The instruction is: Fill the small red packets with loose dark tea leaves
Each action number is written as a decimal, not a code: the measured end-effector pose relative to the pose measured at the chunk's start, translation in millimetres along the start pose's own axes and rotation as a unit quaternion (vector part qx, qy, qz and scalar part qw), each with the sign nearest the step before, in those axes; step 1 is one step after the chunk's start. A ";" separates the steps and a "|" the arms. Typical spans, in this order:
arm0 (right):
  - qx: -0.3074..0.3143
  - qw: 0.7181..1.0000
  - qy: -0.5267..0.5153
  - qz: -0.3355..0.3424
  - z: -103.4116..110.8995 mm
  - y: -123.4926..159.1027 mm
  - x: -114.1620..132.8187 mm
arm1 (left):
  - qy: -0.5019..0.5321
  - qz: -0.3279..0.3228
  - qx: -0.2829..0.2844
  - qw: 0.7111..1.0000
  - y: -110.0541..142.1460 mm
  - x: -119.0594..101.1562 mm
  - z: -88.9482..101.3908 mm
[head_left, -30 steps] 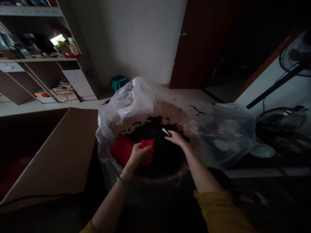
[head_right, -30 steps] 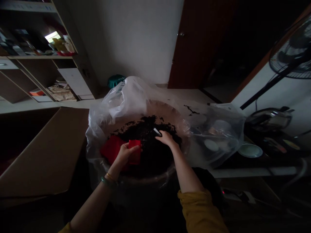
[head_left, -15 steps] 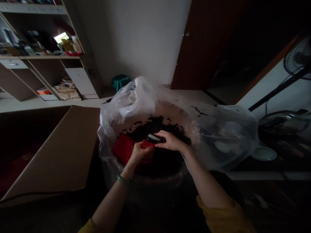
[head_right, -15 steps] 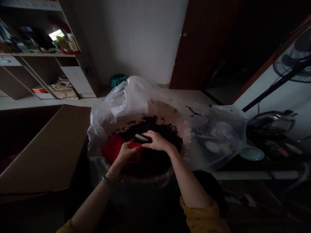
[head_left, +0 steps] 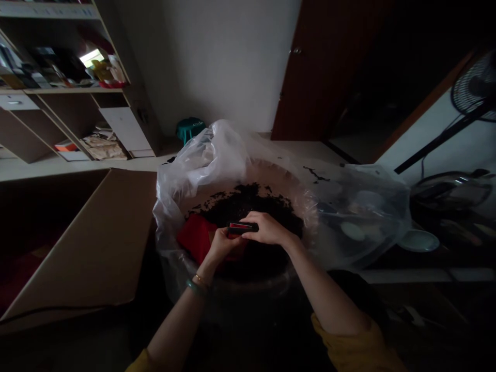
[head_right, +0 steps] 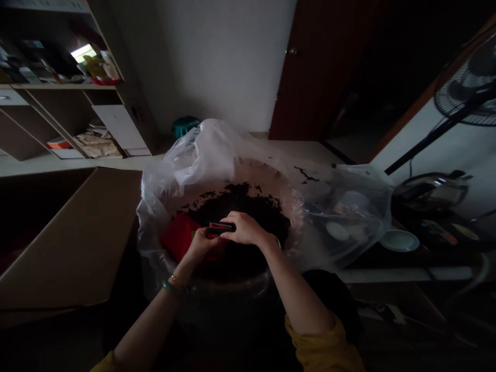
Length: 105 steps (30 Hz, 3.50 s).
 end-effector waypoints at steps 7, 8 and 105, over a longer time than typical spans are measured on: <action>-0.029 0.999 0.024 -0.026 -10.5 -4.0 8.0 | 0.010 0.026 -0.017 0.999 -0.4 1.3 0.3; -0.034 0.998 0.030 -0.032 -11.6 -4.3 7.9 | 0.009 0.026 -0.016 0.999 -0.4 1.0 0.6; -0.143 0.928 -0.323 0.117 11.8 -93.8 107.1 | -0.171 -0.111 -0.124 0.971 11.8 14.8 9.4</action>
Point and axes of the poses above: each hand's wrist, its own y-axis away from the middle knuckle, its own z-axis out of the back of the hand, x = y × z, the point moved 1 cm from there along -y, towards the middle knuckle, and after that the axes turned 6 degrees about x, right-handed, at the moved point
